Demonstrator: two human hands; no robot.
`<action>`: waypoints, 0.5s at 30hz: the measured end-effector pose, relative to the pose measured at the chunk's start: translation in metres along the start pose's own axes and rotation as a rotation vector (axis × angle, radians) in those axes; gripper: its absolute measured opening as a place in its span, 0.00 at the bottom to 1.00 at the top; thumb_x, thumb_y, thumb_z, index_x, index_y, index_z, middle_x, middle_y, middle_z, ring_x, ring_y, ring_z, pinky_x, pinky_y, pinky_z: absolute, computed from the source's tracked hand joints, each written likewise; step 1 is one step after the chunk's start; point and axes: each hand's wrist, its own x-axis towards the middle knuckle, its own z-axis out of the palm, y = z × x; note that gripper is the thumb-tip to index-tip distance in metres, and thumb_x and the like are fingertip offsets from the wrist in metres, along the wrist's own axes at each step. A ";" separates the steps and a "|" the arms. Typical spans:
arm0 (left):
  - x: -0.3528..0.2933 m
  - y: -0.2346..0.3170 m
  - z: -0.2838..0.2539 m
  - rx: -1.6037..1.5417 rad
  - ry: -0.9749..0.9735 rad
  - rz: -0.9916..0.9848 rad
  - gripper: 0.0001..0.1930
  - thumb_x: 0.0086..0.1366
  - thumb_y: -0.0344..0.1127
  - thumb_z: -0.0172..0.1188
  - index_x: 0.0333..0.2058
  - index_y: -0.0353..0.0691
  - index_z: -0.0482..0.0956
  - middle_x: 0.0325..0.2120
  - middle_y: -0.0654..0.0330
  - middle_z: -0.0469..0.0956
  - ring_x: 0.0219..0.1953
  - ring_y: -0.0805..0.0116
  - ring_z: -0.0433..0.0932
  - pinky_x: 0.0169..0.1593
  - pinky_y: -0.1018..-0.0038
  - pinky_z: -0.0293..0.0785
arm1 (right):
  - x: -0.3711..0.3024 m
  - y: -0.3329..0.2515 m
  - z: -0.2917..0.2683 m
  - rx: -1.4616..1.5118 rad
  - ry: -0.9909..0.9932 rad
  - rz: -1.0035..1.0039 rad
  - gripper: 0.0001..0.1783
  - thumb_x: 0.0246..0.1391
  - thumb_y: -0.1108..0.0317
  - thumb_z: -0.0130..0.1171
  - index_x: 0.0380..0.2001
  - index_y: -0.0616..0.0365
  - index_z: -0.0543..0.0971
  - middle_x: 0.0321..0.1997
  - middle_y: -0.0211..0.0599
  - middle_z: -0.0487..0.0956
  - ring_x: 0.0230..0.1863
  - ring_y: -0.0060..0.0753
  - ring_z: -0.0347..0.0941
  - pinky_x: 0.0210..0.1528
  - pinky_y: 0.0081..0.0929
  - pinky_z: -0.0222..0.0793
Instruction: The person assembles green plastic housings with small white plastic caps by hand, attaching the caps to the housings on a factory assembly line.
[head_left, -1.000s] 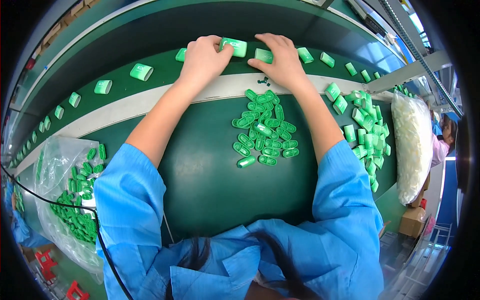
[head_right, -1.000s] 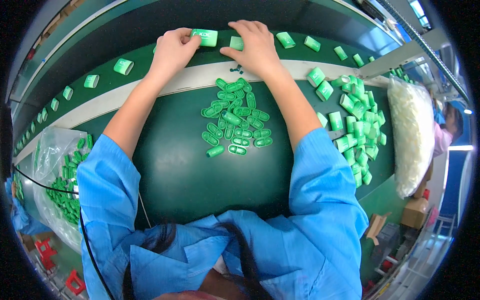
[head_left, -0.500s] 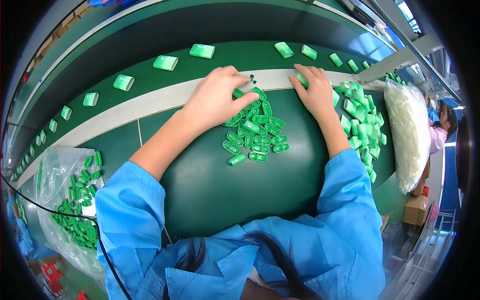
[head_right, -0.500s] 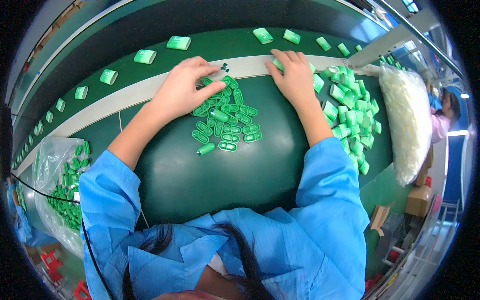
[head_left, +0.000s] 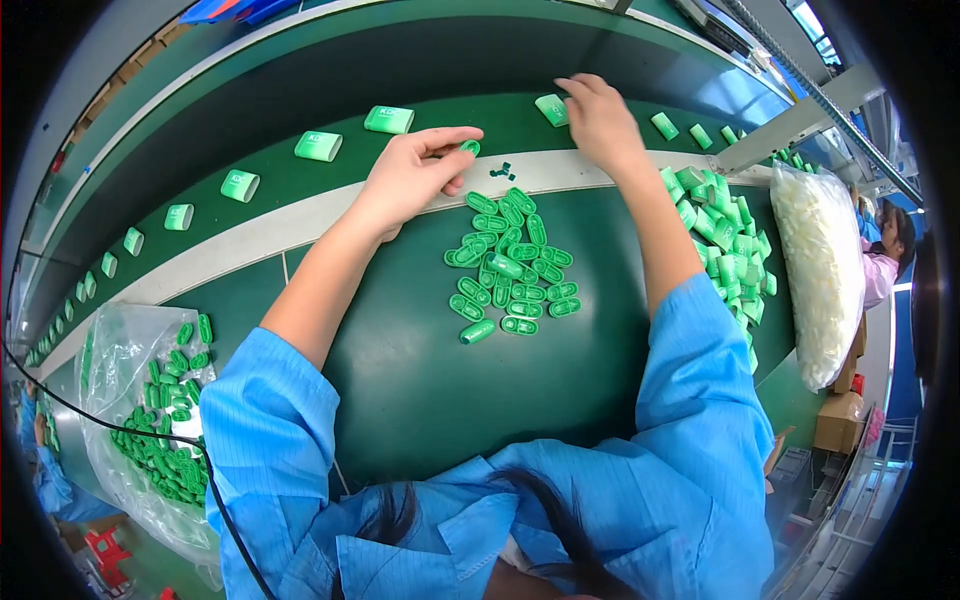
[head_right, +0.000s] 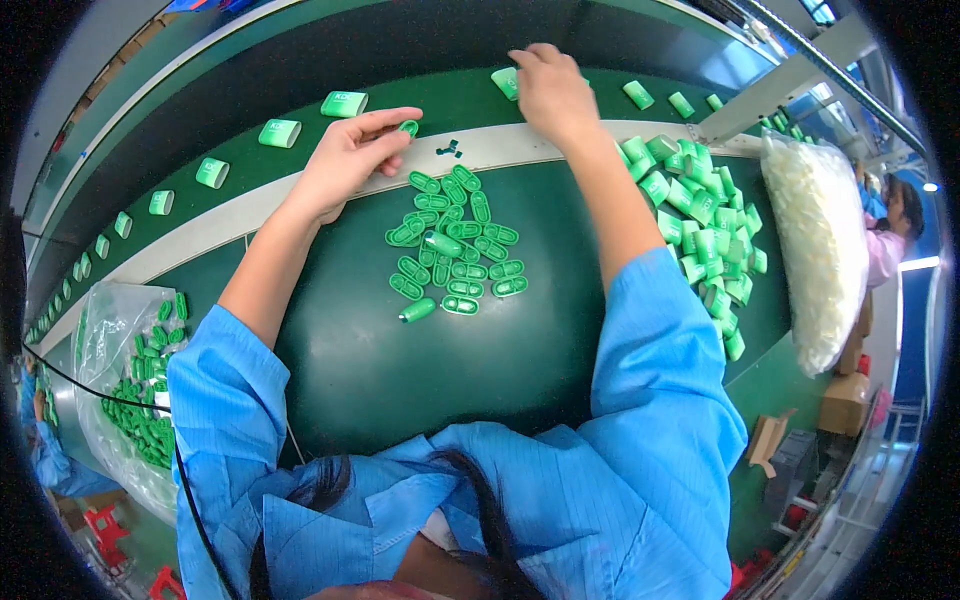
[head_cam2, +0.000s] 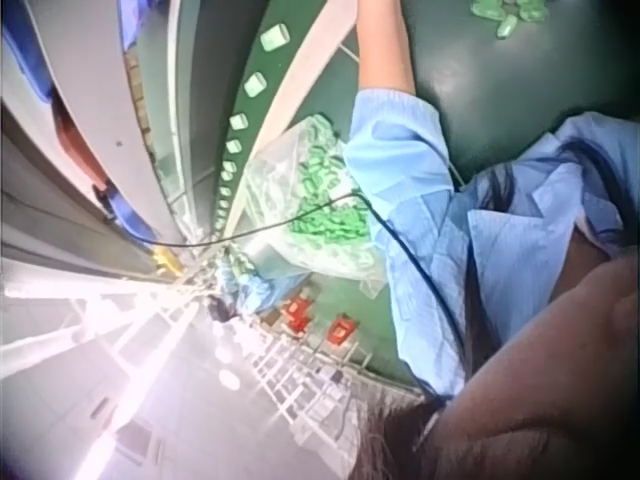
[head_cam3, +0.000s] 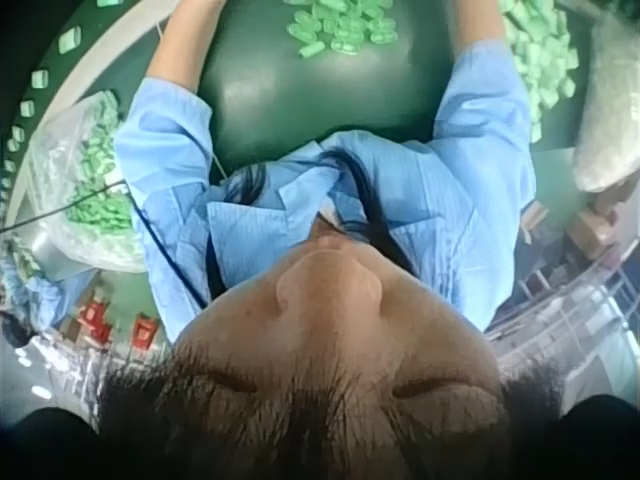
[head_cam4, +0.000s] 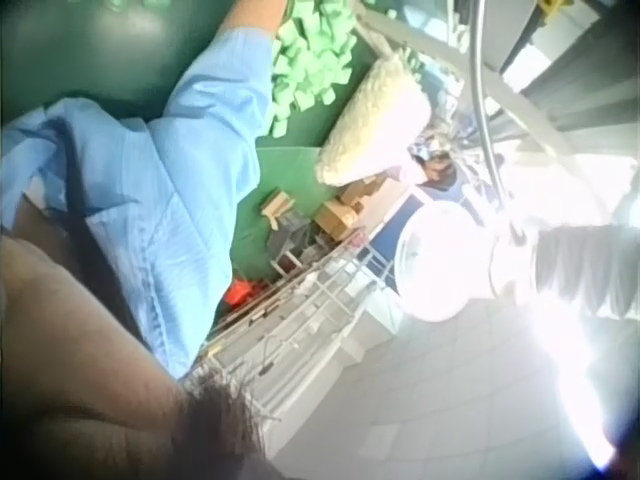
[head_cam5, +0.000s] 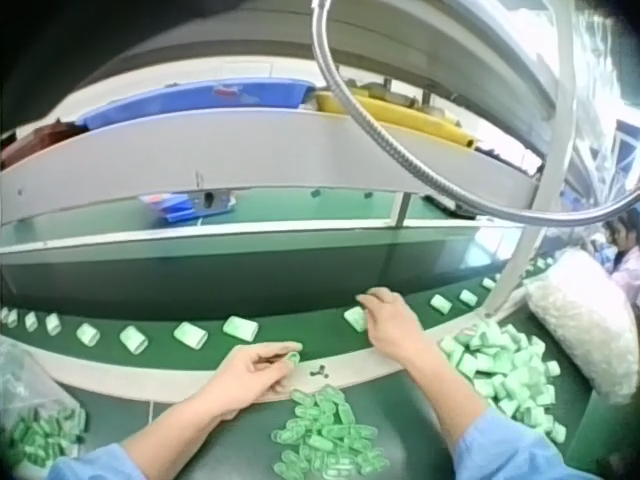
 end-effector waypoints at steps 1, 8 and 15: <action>0.002 0.001 0.002 -0.256 0.006 -0.081 0.18 0.61 0.30 0.54 0.51 0.38 0.71 0.33 0.62 0.75 0.29 0.77 0.74 0.36 0.84 0.72 | 0.003 0.003 0.010 -0.088 -0.012 -0.047 0.14 0.51 0.69 0.50 0.42 0.58 0.75 0.42 0.45 0.75 0.43 0.48 0.71 0.49 0.38 0.66; 0.002 -0.006 -0.002 -0.577 0.003 -0.091 0.17 0.62 0.30 0.53 0.50 0.33 0.68 0.40 0.51 0.75 0.41 0.67 0.78 0.46 0.78 0.75 | 0.014 -0.018 -0.015 -0.038 -0.458 0.130 0.18 0.50 0.69 0.54 0.46 0.61 0.72 0.40 0.45 0.75 0.41 0.46 0.73 0.46 0.37 0.69; 0.005 -0.009 0.003 -0.515 0.075 -0.107 0.17 0.62 0.31 0.54 0.48 0.30 0.69 0.40 0.53 0.76 0.41 0.68 0.78 0.47 0.78 0.74 | -0.024 -0.076 -0.025 1.400 -0.347 0.637 0.18 0.48 0.73 0.60 0.44 0.66 0.72 0.39 0.40 0.77 0.35 0.26 0.76 0.39 0.21 0.74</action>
